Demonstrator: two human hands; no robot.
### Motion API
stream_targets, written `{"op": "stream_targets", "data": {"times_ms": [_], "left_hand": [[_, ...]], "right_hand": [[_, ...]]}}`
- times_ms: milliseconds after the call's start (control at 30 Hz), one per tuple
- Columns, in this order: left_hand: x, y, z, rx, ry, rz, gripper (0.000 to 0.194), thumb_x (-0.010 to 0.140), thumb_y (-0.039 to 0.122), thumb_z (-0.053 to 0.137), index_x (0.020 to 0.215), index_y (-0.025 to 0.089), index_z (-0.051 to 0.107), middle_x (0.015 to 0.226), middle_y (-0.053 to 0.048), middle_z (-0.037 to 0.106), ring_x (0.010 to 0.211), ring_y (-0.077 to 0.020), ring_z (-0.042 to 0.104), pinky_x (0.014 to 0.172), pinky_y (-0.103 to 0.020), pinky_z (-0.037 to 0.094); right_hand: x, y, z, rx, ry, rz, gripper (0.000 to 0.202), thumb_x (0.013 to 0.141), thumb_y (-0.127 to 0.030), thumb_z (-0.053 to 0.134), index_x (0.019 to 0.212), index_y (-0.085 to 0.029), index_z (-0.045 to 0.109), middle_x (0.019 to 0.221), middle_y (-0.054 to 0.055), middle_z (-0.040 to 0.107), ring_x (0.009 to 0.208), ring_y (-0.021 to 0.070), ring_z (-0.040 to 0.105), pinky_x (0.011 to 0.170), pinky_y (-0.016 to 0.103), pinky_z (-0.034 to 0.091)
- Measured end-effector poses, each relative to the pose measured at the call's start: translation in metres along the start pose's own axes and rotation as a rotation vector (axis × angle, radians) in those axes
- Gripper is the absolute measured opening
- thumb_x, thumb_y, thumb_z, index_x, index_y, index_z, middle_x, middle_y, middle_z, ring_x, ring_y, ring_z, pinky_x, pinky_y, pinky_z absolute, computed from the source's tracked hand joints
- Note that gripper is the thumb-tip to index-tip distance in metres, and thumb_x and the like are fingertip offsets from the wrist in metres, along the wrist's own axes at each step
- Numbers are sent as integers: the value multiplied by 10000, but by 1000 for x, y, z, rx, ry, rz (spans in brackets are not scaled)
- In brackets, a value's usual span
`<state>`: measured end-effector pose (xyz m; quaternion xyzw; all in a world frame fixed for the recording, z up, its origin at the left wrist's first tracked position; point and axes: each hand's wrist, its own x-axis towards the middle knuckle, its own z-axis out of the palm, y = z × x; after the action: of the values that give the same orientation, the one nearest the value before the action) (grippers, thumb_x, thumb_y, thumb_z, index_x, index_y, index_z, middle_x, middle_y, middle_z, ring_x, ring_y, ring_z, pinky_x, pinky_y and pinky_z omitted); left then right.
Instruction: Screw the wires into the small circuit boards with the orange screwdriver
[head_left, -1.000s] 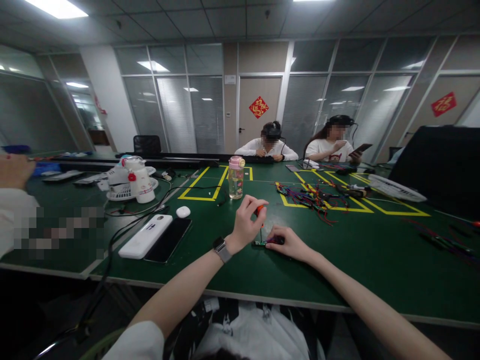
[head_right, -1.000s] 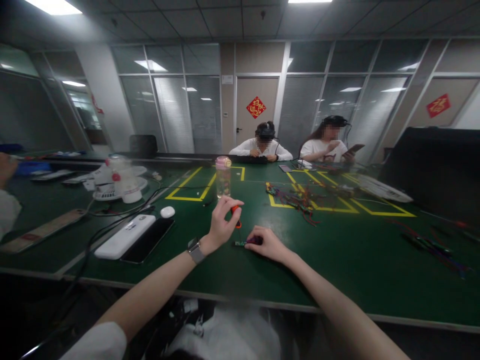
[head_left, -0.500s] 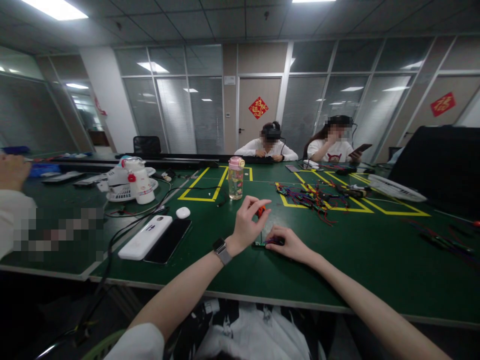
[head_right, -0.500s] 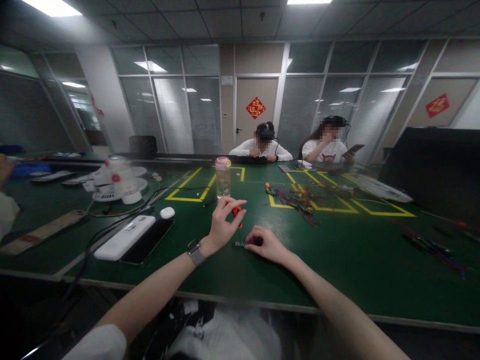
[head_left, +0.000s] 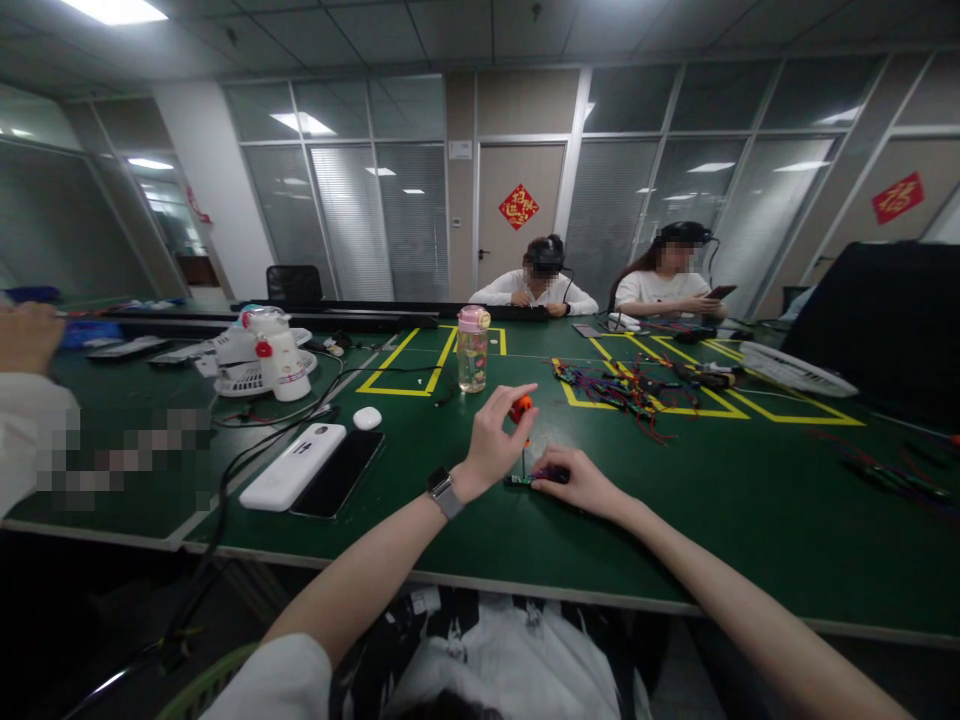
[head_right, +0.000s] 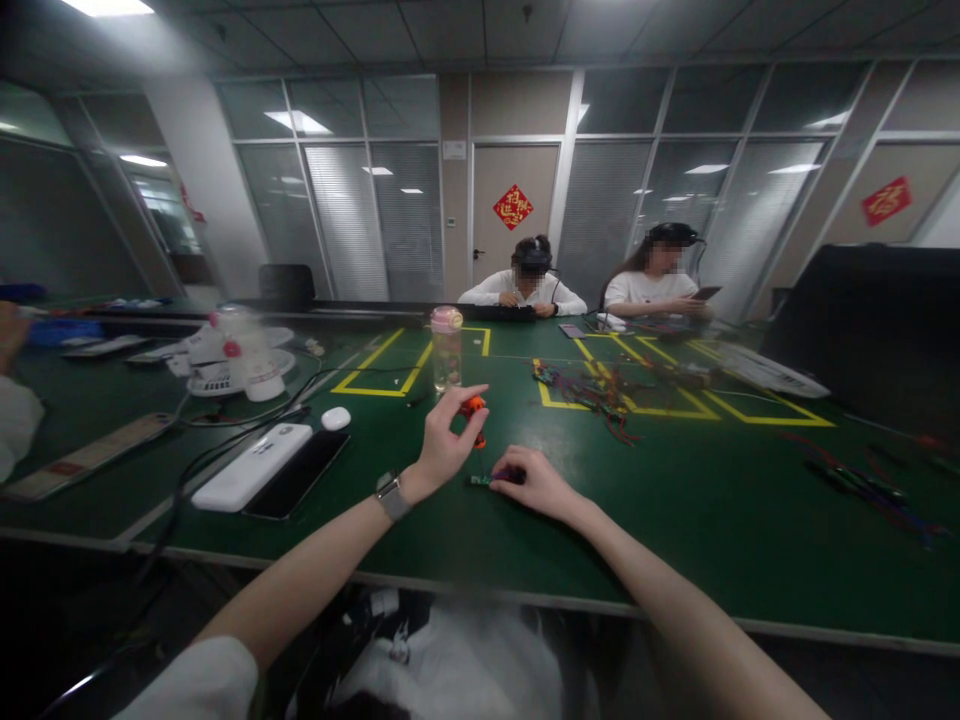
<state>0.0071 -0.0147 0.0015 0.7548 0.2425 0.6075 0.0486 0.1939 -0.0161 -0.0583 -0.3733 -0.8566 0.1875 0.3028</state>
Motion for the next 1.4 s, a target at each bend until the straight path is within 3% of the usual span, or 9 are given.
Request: {"op": "stream_targets", "data": {"times_ms": [133, 367, 467, 633, 833, 933, 1067, 1267, 1400], "left_hand": [[0, 0, -1, 4, 5, -18, 200, 899, 313, 576, 1038, 186, 644, 861, -26, 591, 775, -128, 549, 736, -252, 474], [10, 3, -6, -162, -144, -119, 307, 976, 235, 392, 1215, 188, 580, 1178, -83, 621, 1080, -173, 580, 891, -298, 485], [12, -1, -6, -185, -142, -175, 271, 951, 247, 460, 1173, 196, 605, 1059, -66, 653, 931, -149, 624, 738, -240, 513], [11, -1, -6, -134, -76, -177, 151, 863, 286, 621, 961, 183, 673, 936, -41, 608, 860, -142, 585, 710, -230, 499], [9, -2, -4, -282, -169, -247, 326, 976, 254, 385, 1250, 221, 558, 1118, -69, 620, 971, -156, 616, 839, -281, 512], [9, -4, -2, -431, -173, -309, 332, 972, 254, 386, 1261, 198, 540, 1210, -99, 613, 1004, -174, 638, 831, -291, 530], [11, -6, -1, -552, -133, -387, 268, 932, 248, 475, 1154, 159, 597, 1039, -89, 664, 871, -148, 658, 748, -256, 540], [11, -8, -2, -357, -58, -329, 176, 840, 290, 643, 968, 174, 677, 905, -31, 603, 798, -116, 592, 689, -207, 499], [9, -8, -1, -311, -99, -279, 278, 947, 312, 479, 1158, 222, 637, 1017, -49, 620, 914, -138, 599, 773, -238, 494]], "right_hand": [[0, 1, 0, -9, 2, -3, 168, 818, -338, 665, 827, -173, 692, 781, 38, 630, 721, 159, 580, 674, 277, 454], [-1, 1, -1, -16, -8, 13, 167, 818, -336, 663, 829, -173, 697, 782, 37, 630, 708, 154, 579, 655, 266, 447], [-1, 0, -1, -18, -13, 17, 165, 820, -330, 660, 825, -169, 696, 777, 38, 627, 699, 151, 575, 650, 265, 443], [-1, -1, -2, -8, -12, 16, 179, 825, -342, 655, 820, -168, 697, 776, 37, 626, 698, 150, 577, 659, 268, 446], [-1, -2, -3, -8, -23, 13, 177, 825, -342, 655, 829, -170, 696, 778, 37, 623, 692, 147, 569, 642, 260, 440], [-1, -3, -3, -18, -22, 16, 169, 821, -332, 658, 825, -168, 698, 769, 37, 618, 692, 150, 566, 645, 263, 438], [-1, -3, -3, -25, -21, 16, 167, 822, -331, 658, 826, -168, 694, 775, 37, 614, 690, 149, 566, 641, 263, 435], [-1, -4, -3, -34, -19, 1, 186, 829, -349, 651, 822, -167, 688, 771, 38, 610, 681, 147, 561, 628, 260, 435], [-1, -4, -3, -24, -14, 2, 186, 830, -346, 652, 827, -164, 689, 768, 37, 613, 676, 143, 567, 626, 256, 438]]}}
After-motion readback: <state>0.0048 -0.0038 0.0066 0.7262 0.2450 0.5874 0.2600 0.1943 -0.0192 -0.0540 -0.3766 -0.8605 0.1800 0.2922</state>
